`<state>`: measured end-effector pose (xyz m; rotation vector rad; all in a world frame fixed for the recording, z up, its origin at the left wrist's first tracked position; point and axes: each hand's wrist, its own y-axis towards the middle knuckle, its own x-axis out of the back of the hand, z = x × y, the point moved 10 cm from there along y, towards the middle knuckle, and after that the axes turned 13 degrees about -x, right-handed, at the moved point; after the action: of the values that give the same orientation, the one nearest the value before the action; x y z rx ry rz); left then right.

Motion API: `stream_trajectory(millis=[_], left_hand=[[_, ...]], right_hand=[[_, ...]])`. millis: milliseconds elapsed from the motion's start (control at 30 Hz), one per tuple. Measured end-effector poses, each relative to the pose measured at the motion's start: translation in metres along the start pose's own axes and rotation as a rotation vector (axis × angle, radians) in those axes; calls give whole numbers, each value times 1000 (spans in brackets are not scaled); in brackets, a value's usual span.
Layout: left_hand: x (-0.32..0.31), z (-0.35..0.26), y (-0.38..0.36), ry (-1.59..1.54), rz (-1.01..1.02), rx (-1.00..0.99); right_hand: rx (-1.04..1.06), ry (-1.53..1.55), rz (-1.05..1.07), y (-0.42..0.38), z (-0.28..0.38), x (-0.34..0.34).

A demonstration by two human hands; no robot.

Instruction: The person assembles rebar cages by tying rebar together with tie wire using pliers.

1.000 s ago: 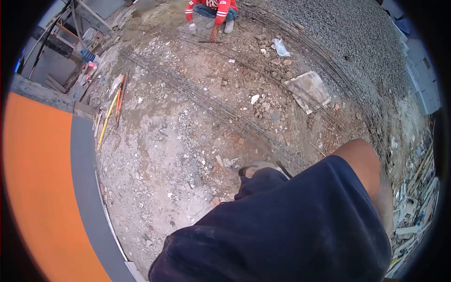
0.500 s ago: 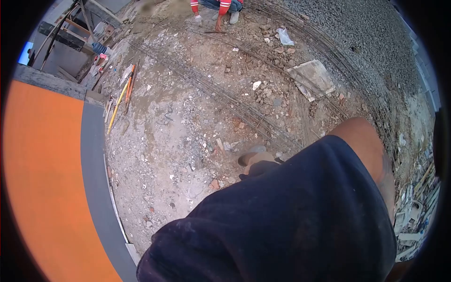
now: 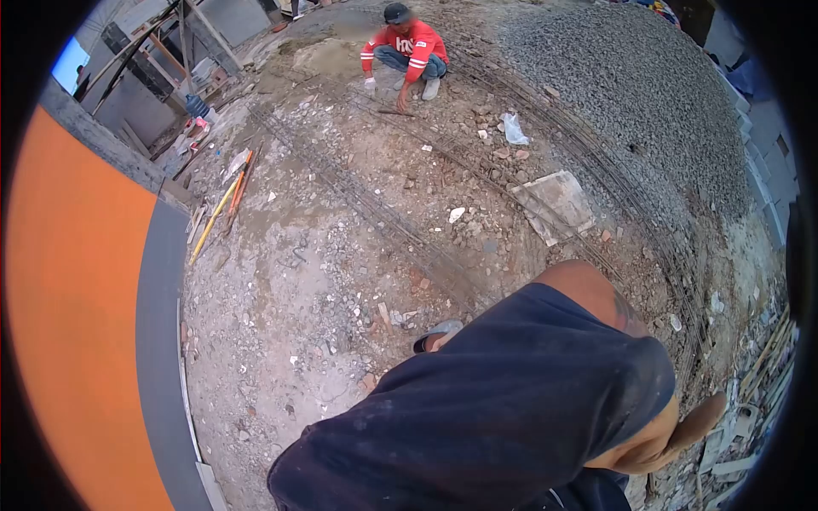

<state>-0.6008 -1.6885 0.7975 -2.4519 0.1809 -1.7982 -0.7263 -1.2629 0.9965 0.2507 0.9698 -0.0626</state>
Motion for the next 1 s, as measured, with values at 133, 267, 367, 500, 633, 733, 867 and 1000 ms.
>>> stream_trajectory(millis=[133, 267, 367, 500, 633, 733, 867, 1000], left_hand=[[19, 6, -2, -14, -78, -4], [16, 18, -10, -73, -116, 22], [23, 0, 2, -47, -129, -30], [2, -26, 3, 29, -22, -81], [-41, -47, -8, 17, 72, -59], [-61, -65, -28, -7, 108, -42], [-62, -38, -45, 30, 173, -4], [-39, 9, -82, 109, 217, 61]], right_hand=[[-79, 64, 30, 16, -18, -1], [-108, 145, 36, 6, -25, 0], [-64, 183, 3, 8, -19, 2], [63, 146, -37, -12, 4, 7], [137, 144, -84, -33, 20, 12], [99, 189, -146, -25, 11, 13], [-9, 143, -296, -39, 12, 39], [-71, -1339, -716, -56, 59, 30]])
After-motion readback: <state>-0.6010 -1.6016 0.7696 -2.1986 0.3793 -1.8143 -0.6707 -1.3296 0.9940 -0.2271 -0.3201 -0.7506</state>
